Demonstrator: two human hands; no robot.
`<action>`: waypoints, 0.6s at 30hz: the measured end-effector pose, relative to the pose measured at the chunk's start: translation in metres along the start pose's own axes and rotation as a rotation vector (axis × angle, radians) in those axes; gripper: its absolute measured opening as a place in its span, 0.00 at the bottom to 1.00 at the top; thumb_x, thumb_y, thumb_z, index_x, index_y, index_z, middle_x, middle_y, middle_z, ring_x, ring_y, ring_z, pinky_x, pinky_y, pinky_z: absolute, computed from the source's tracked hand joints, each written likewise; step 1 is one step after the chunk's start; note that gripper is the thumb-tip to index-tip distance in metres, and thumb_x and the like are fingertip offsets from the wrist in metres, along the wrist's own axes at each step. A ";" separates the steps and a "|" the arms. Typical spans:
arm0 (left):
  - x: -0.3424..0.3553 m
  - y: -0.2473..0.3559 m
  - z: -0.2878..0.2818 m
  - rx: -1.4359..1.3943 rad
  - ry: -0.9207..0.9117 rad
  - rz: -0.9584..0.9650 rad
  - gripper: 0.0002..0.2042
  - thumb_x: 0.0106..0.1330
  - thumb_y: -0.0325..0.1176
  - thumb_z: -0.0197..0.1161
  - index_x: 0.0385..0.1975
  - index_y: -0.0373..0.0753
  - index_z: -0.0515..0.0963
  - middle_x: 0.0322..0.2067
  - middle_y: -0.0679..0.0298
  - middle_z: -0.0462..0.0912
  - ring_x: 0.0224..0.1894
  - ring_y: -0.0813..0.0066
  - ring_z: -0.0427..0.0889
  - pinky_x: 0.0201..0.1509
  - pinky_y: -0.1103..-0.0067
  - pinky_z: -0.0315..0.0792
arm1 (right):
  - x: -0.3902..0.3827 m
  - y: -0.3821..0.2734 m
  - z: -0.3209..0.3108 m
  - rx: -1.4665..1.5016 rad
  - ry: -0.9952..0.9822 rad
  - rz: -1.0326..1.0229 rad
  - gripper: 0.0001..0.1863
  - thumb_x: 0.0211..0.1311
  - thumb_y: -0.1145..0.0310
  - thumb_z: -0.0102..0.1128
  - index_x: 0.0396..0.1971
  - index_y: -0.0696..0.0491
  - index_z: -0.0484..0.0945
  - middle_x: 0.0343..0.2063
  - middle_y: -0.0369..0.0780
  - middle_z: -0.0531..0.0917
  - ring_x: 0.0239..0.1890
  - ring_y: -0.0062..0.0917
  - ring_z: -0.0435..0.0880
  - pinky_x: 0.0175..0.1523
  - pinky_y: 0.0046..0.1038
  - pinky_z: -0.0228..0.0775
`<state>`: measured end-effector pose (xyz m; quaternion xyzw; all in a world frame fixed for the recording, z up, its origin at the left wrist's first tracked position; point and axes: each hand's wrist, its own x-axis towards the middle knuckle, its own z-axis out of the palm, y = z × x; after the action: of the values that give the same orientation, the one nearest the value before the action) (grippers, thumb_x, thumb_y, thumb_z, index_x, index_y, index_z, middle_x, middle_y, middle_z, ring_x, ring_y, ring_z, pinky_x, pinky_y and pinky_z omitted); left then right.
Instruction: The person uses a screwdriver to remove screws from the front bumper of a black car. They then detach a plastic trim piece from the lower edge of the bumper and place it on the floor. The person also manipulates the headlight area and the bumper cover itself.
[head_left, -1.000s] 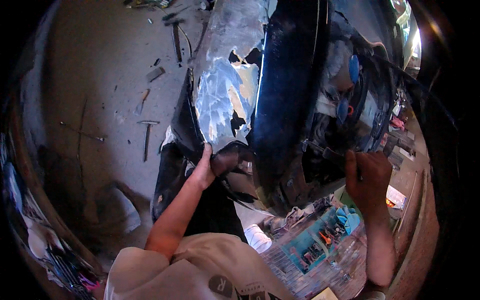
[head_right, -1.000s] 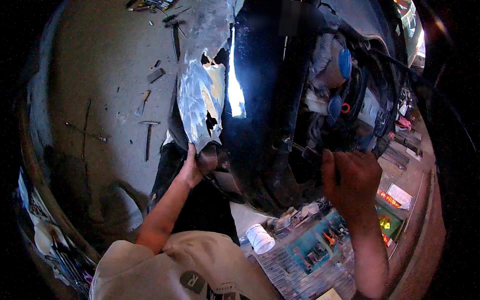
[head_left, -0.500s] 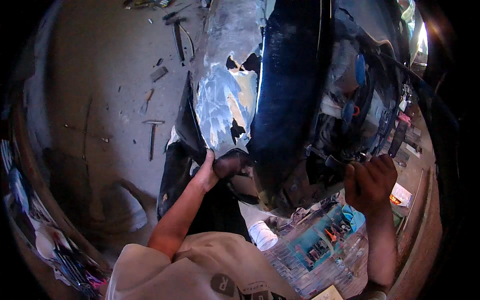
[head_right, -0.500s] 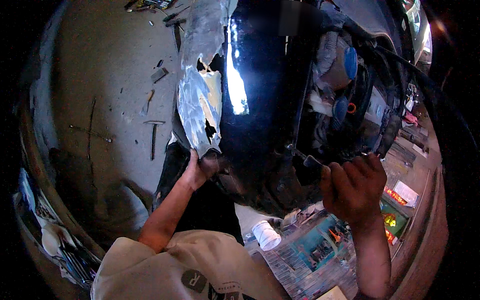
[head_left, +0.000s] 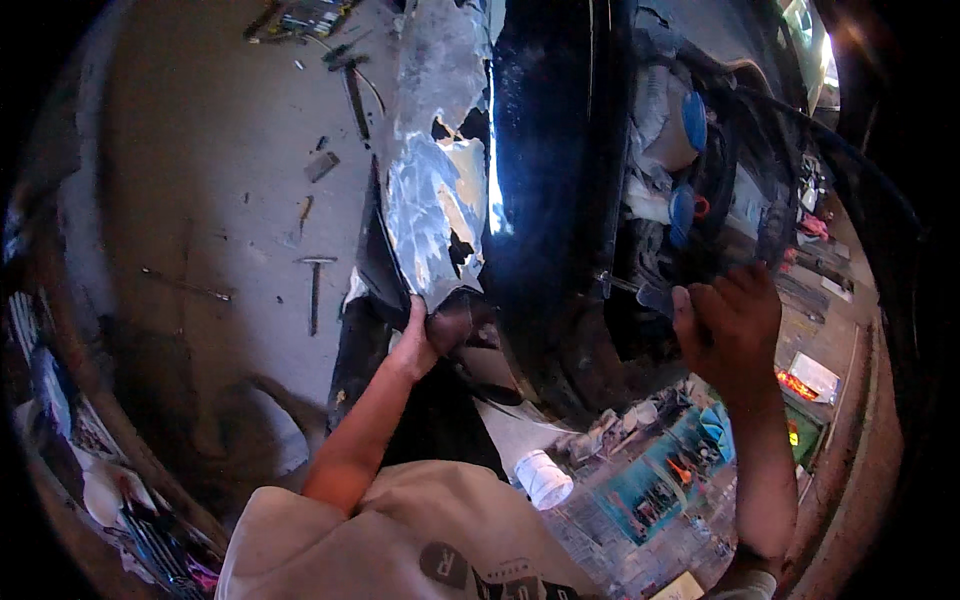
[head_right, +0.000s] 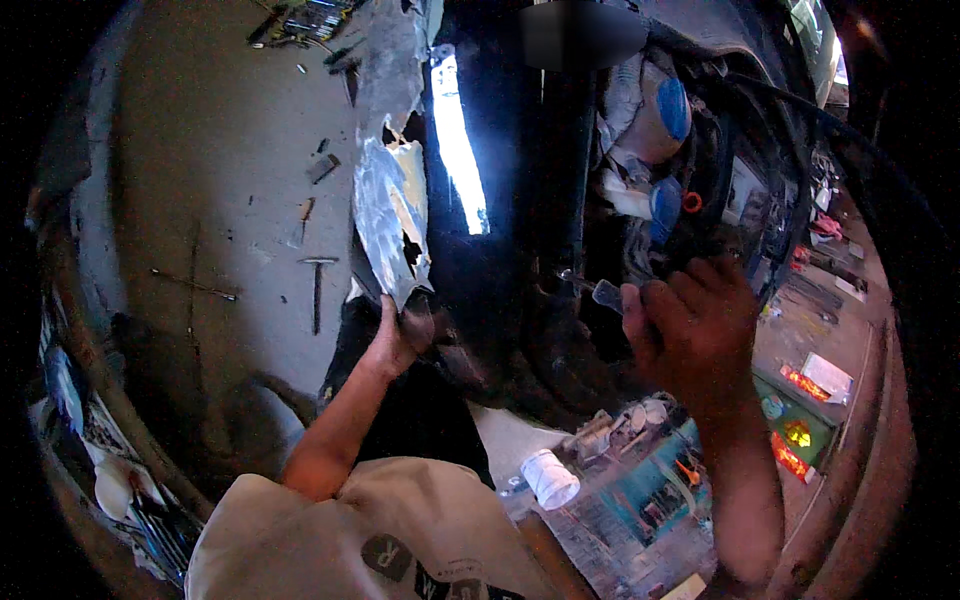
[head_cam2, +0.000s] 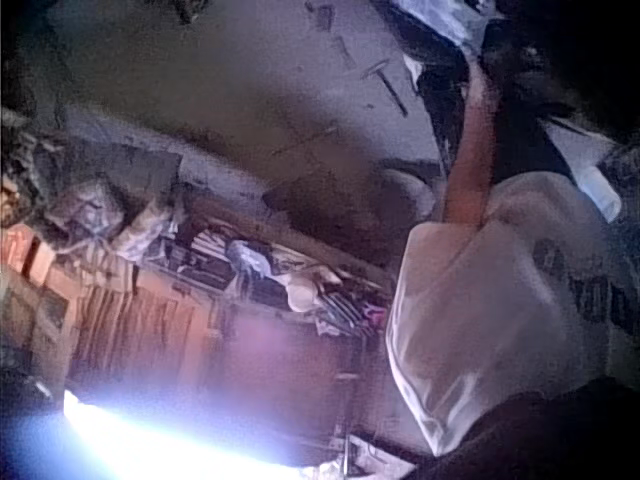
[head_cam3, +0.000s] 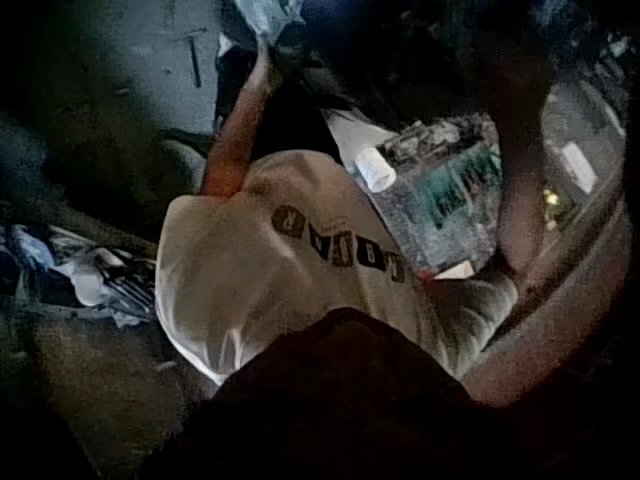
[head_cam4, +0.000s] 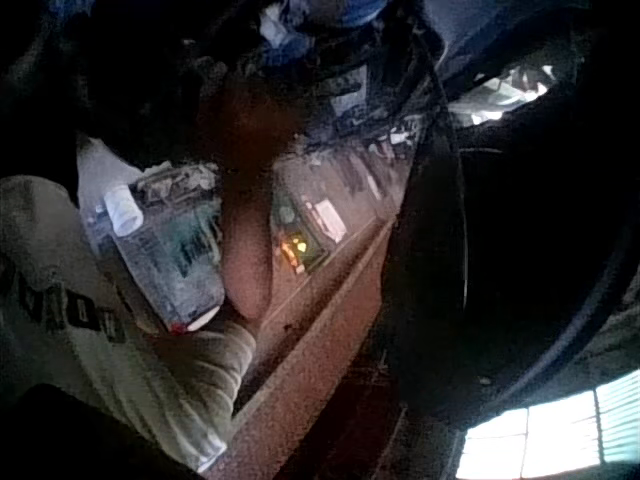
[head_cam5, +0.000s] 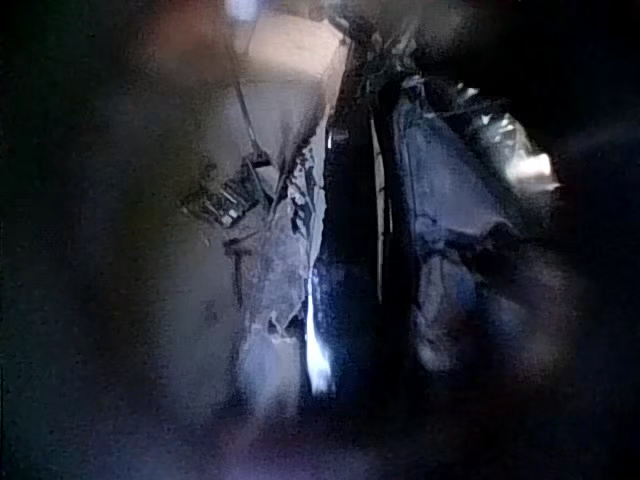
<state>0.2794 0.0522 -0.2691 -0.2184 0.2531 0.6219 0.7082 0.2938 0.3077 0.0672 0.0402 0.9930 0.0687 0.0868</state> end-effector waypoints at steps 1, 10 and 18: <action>0.001 -0.001 0.000 -0.006 0.025 -0.016 0.46 0.61 0.73 0.28 0.70 0.41 0.47 0.68 0.58 0.56 0.70 0.61 0.55 0.74 0.65 0.44 | -0.001 0.003 -0.002 0.001 0.012 -0.045 0.07 0.48 0.72 0.64 0.19 0.53 0.74 0.16 0.38 0.72 0.24 0.33 0.74 0.33 0.37 0.65; -0.003 -0.004 -0.016 0.090 -0.024 0.146 0.36 0.68 0.65 0.34 0.66 0.43 0.58 0.62 0.60 0.66 0.65 0.63 0.63 0.71 0.66 0.51 | -0.084 0.005 -0.033 0.023 0.125 0.182 0.01 0.52 0.76 0.61 0.24 0.55 0.79 0.19 0.41 0.72 0.26 0.35 0.72 0.40 0.35 0.67; -0.040 -0.008 -0.007 0.201 0.061 0.233 0.26 0.70 0.59 0.43 0.49 0.43 0.75 0.47 0.62 0.79 0.54 0.65 0.73 0.62 0.68 0.61 | -0.306 -0.015 0.041 0.322 0.142 0.985 0.07 0.59 0.70 0.60 0.30 0.59 0.80 0.27 0.42 0.81 0.31 0.33 0.79 0.45 0.35 0.71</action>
<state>0.2834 0.0163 -0.2491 -0.1341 0.3590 0.6644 0.6417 0.6007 0.2703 0.0767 0.5106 0.8578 -0.0495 -0.0305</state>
